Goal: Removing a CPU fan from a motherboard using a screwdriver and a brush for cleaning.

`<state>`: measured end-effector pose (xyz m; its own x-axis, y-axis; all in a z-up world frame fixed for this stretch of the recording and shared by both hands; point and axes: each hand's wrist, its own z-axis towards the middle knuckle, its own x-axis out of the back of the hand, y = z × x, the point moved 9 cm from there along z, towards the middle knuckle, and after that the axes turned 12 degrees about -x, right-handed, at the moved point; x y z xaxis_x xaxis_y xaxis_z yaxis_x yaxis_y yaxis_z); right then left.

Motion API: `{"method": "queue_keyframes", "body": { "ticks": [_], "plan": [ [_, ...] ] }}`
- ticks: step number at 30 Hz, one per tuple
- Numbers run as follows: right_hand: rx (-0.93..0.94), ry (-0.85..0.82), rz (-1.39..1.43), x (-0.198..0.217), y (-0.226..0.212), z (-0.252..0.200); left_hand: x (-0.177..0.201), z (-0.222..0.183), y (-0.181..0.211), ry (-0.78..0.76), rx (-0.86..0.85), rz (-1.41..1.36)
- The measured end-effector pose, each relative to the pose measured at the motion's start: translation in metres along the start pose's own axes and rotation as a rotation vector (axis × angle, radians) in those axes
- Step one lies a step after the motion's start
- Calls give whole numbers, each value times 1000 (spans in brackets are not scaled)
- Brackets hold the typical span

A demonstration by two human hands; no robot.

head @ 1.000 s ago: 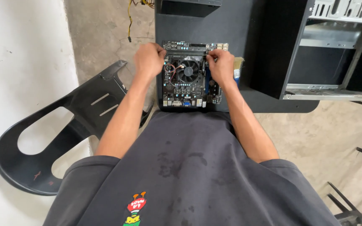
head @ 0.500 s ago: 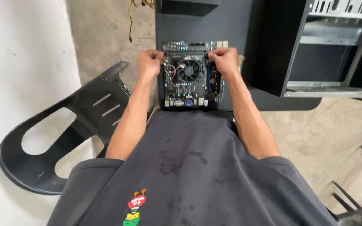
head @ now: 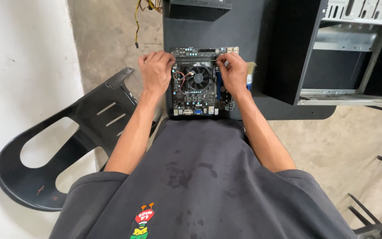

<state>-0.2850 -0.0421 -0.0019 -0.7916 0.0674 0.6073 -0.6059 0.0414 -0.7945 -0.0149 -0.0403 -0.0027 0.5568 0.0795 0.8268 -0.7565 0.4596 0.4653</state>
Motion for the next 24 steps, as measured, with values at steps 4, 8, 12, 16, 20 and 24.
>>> {"method": "queue_keyframes", "body": {
  "ticks": [4, 8, 12, 16, 20, 24],
  "plan": [
    [66, 12, 23, 16, -34, 2, 21, 14, 16, 41, -29, -12],
    [-155, -86, 296, 43, -54, 6, 56, 27, 20, 65, 244, -483],
    [-518, -217, 598, 58, -62, 2, 57, 32, 22, 9, 508, -826],
    [-534, -180, 589, 105, -71, 31, 72, 57, 46, 49, 515, -916],
    [-373, -89, 283, 178, -79, 135, 98, 70, 59, 117, 566, -969],
    [-370, -24, 188, 190, -58, 281, 88, 24, 36, 114, 720, -768]
  ]
}}
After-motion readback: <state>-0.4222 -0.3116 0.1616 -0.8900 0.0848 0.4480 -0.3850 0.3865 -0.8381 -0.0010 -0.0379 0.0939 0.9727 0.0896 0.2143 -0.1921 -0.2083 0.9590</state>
